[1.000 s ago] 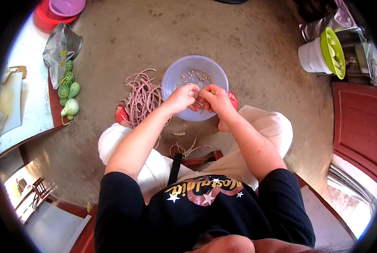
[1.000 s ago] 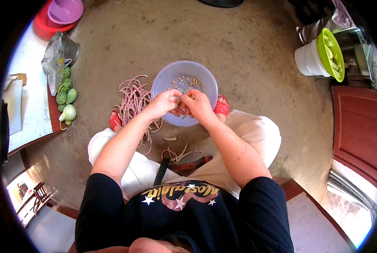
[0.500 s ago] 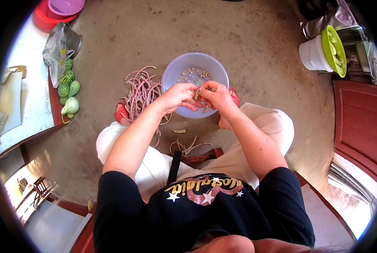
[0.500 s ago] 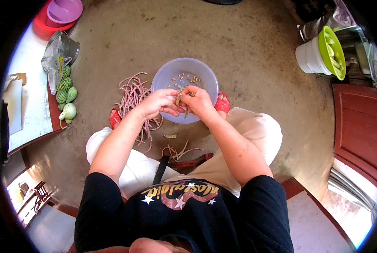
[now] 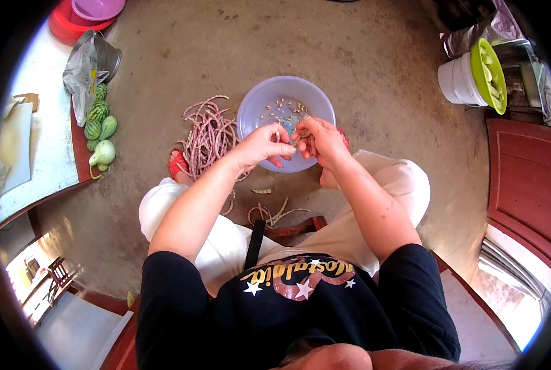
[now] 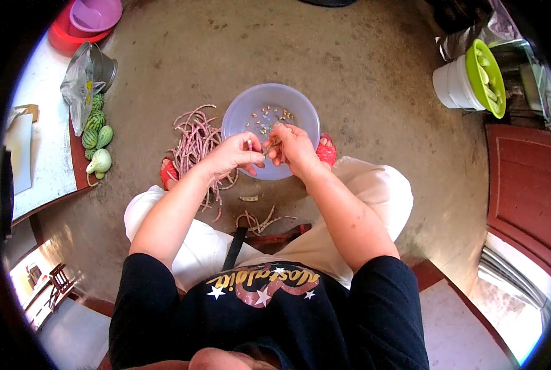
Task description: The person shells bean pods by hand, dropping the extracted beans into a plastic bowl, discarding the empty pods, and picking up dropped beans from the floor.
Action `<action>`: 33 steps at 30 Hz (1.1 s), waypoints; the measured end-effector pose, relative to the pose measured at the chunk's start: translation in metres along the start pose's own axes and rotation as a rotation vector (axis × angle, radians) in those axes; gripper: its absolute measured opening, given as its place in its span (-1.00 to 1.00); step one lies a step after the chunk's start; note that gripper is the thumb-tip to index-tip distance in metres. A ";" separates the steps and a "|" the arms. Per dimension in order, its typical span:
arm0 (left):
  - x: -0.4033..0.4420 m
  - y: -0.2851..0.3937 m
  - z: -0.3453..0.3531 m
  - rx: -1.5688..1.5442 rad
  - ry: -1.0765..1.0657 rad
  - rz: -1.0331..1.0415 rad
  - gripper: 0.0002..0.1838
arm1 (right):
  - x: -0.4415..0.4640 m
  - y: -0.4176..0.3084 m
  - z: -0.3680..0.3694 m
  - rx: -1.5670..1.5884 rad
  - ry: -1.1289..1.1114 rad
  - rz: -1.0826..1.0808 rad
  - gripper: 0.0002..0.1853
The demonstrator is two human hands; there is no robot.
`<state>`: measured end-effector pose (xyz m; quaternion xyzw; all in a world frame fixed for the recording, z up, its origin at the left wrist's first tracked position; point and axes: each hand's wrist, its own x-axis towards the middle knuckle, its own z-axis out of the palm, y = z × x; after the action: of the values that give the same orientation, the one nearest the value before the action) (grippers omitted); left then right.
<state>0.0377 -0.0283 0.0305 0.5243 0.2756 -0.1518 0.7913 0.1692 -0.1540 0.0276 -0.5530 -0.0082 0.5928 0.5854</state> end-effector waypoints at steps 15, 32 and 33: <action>0.002 -0.009 0.001 -0.184 0.134 -0.016 -0.85 | 0.000 0.002 0.006 0.038 -0.013 -0.088 -0.80; 0.004 -0.007 0.013 0.426 0.384 0.334 -0.89 | 0.005 0.011 0.000 -0.332 0.098 -0.171 -0.82; 0.004 -0.006 0.014 0.440 0.407 0.369 -0.89 | 0.005 0.011 0.002 -0.332 0.096 -0.171 -0.82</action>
<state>0.0411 -0.0430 0.0277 0.7428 0.2887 0.0456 0.6023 0.1620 -0.1526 0.0180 -0.6668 -0.1250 0.5044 0.5341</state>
